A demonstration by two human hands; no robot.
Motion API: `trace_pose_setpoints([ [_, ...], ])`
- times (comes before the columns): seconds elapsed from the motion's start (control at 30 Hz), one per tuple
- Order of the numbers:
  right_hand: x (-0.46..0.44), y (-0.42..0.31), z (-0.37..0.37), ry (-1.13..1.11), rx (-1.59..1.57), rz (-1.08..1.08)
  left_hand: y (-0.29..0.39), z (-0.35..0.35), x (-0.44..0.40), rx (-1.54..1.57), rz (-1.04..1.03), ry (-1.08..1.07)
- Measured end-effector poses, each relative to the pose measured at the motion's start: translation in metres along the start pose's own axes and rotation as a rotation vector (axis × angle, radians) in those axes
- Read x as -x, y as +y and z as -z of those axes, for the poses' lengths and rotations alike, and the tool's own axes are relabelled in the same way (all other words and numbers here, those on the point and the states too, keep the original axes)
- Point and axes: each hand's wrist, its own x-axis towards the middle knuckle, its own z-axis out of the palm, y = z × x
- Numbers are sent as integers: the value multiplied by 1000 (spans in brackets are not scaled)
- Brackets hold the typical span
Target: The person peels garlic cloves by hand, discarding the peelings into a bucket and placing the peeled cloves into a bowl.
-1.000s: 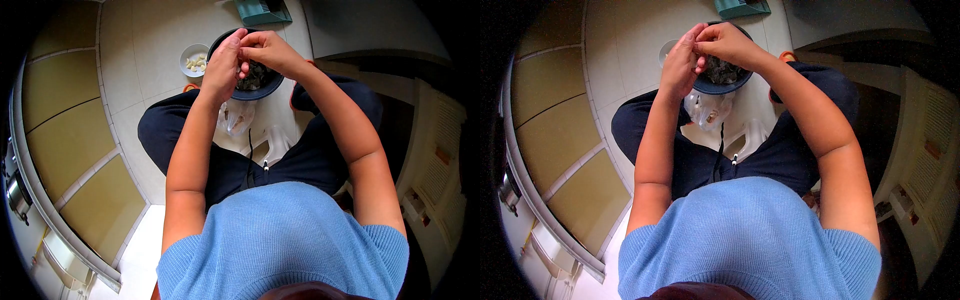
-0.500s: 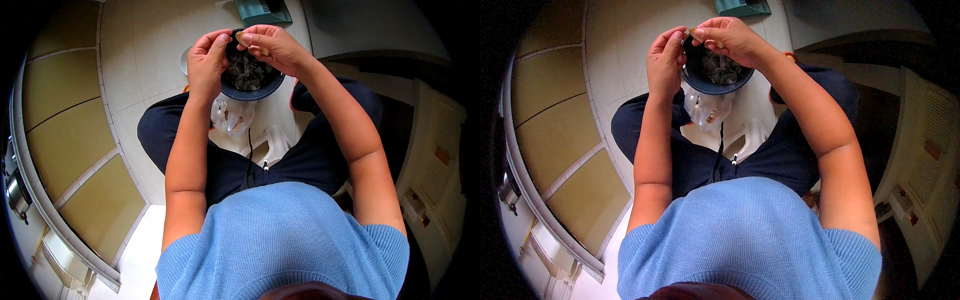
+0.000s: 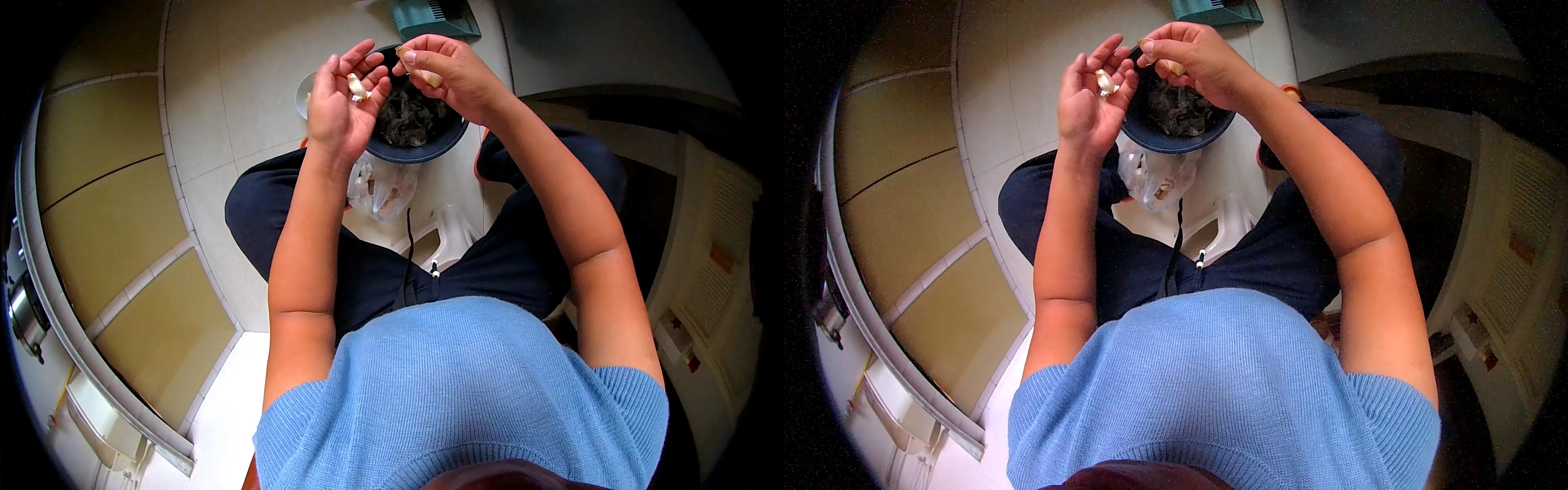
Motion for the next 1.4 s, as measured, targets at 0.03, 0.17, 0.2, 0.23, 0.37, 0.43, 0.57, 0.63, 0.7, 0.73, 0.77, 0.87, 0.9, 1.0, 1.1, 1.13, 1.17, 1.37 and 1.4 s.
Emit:
trace_pose_setpoints([
  [0.03, 1, -1, -1, 0, 0, -1, -3, -2, 0, 57, -8, 10],
  [0.17, 5, -3, -8, 10, 364, 185, -14, 1, -4, 171, -33, 45],
  [0.2, 5, -2, -8, 2, 418, 266, -16, 0, -3, 135, -50, 24],
  [0.23, 2, 2, -6, 2, 418, 266, -17, -2, -3, 135, -50, 25],
  [0.37, 2, 0, -8, 119, 439, 370, -22, -4, -4, 147, -58, 48],
  [0.43, 4, 3, -11, 100, 385, 375, -23, -3, -4, 192, -52, 44],
  [0.57, 13, 7, -20, -72, 934, 538, -23, -4, -2, 289, 8, -4],
  [0.63, 12, 7, -22, -76, 903, 510, -23, -6, 1, 324, 71, -52],
  [0.7, 9, 5, -19, -8, 801, 569, -26, -9, -1, 226, 29, 7],
  [0.73, 6, 4, -17, 58, 698, 628, -28, -8, -4, 139, -14, -23],
  [0.77, 4, 4, -13, 58, 698, 628, -28, -8, -5, 52, -56, -53],
  [0.87, 2, 0, -3, 138, 733, 466, -23, -14, -3, 71, -80, -16],
  [0.9, 1, 4, -2, 139, 733, 466, -23, -15, -2, 26, -116, -21],
  [1.0, 2, 9, -2, 106, 620, 287, -29, -17, -3, -79, -197, -67],
  [1.1, 7, 0, -6, 38, 500, 58, -31, -18, -2, -102, -202, -82],
  [1.13, 9, -1, -6, 17, 433, 40, -31, -19, -2, -104, -202, -81],
  [1.17, 10, -2, -6, -4, 367, 21, -30, -20, -2, -88, -179, -85],
  [1.37, 8, 4, -3, -148, 259, -86, -26, -19, -3, -59, -142, -95],
  [1.4, 8, 4, -4, -148, 259, -86, -25, -20, -3, -86, -148, -90],
])
